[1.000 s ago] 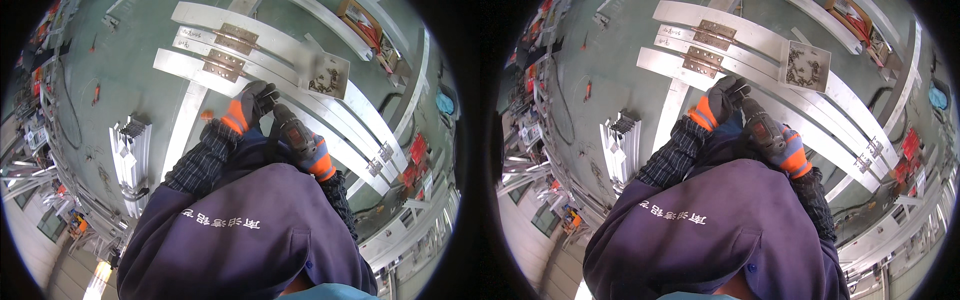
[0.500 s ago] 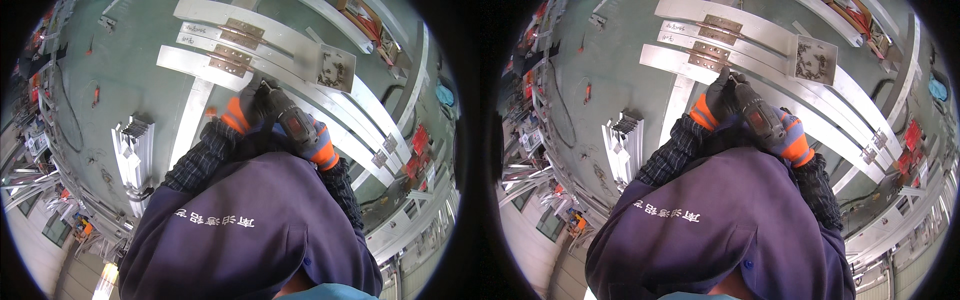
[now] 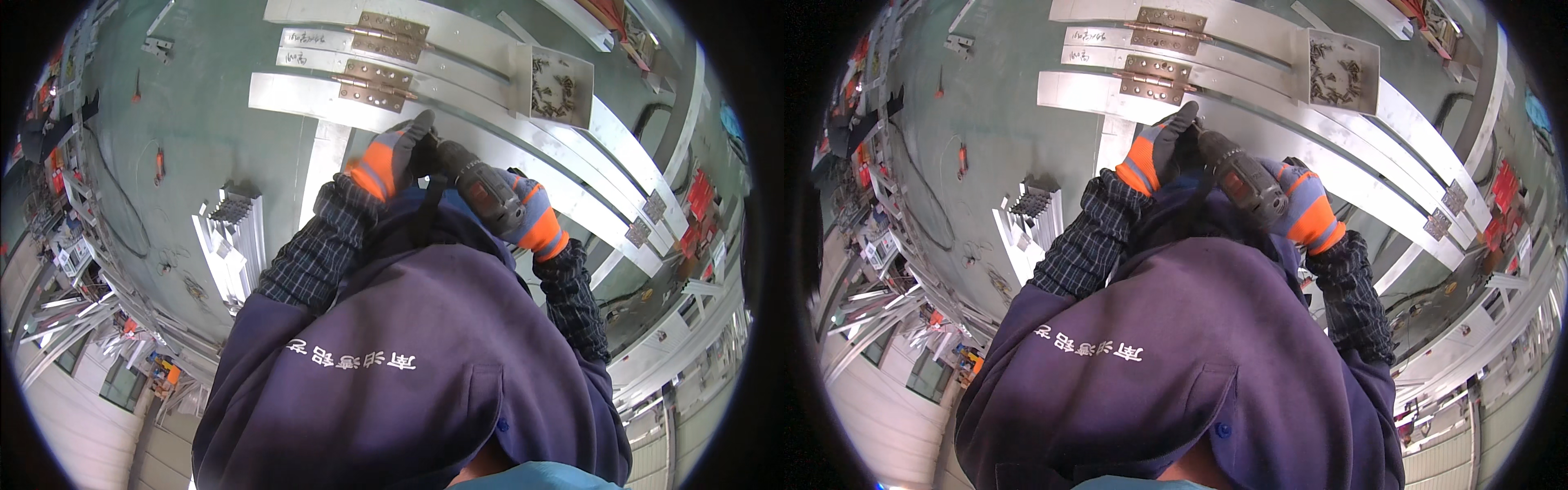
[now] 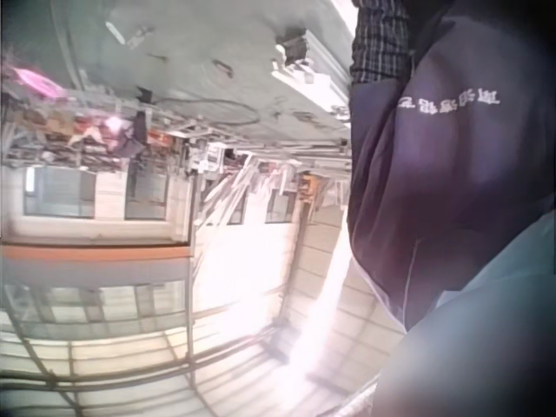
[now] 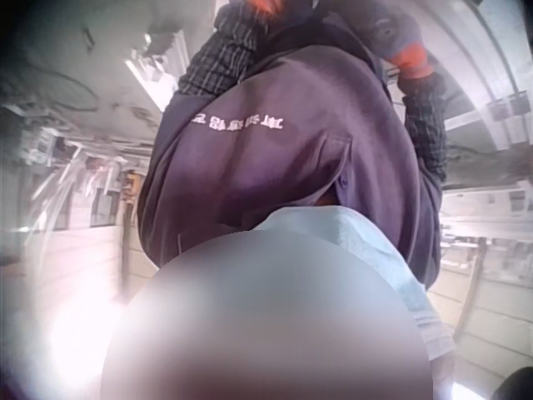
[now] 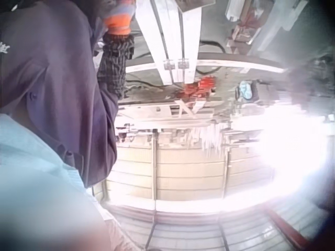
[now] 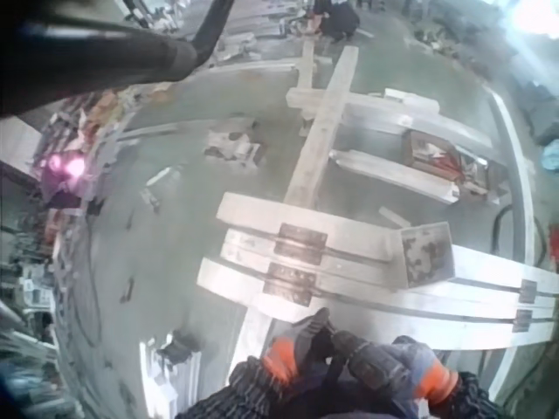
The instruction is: The person uses a power drill to fasten screws into metal brackets mounted on a long aluminum frame. They repeatedly pick screws from a small metal bin and drive them into pre-drilled holes along the frame. The person adjusts the frame position and continues drilling until the segment ends.
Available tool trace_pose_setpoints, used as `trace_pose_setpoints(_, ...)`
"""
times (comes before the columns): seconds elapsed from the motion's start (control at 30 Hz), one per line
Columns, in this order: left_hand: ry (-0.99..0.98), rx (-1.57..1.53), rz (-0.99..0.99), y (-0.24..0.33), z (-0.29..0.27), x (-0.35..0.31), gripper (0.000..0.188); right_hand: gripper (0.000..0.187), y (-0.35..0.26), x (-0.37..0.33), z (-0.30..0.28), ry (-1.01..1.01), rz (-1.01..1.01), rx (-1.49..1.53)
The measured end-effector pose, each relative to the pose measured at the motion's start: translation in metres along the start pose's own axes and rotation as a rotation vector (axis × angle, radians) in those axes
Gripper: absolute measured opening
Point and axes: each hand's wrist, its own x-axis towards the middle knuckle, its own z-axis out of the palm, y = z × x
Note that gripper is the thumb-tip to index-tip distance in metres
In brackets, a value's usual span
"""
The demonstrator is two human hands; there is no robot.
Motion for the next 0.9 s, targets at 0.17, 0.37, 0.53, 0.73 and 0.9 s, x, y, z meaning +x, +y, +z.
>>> trace_pose_setpoints(0.17,-0.059,-0.385,-0.261,-0.003,-0.036,0.038,0.051,0.056,-0.007,0.037,0.036,0.051,0.18,-0.077)
trace_pose_setpoints(0.37,-0.041,-0.655,-0.171,-0.052,-0.062,0.117,0.047,0.055,-0.014,0.104,0.085,0.085,0.506,-0.297)
trace_pose_setpoints(0.53,-0.085,-0.708,-0.348,-0.072,-0.084,0.143,0.039,0.052,-0.005,0.138,0.093,0.067,0.669,-0.315)
trace_pose_setpoints(0.73,-0.166,-0.25,-0.034,-0.073,-0.088,0.149,0.043,0.054,0.0,0.151,0.092,0.051,0.711,-0.328)
trace_pose_setpoints(0.9,-0.128,-0.596,-0.298,-0.075,-0.096,0.158,0.041,0.055,0.005,0.156,0.093,0.039,0.729,-0.31)
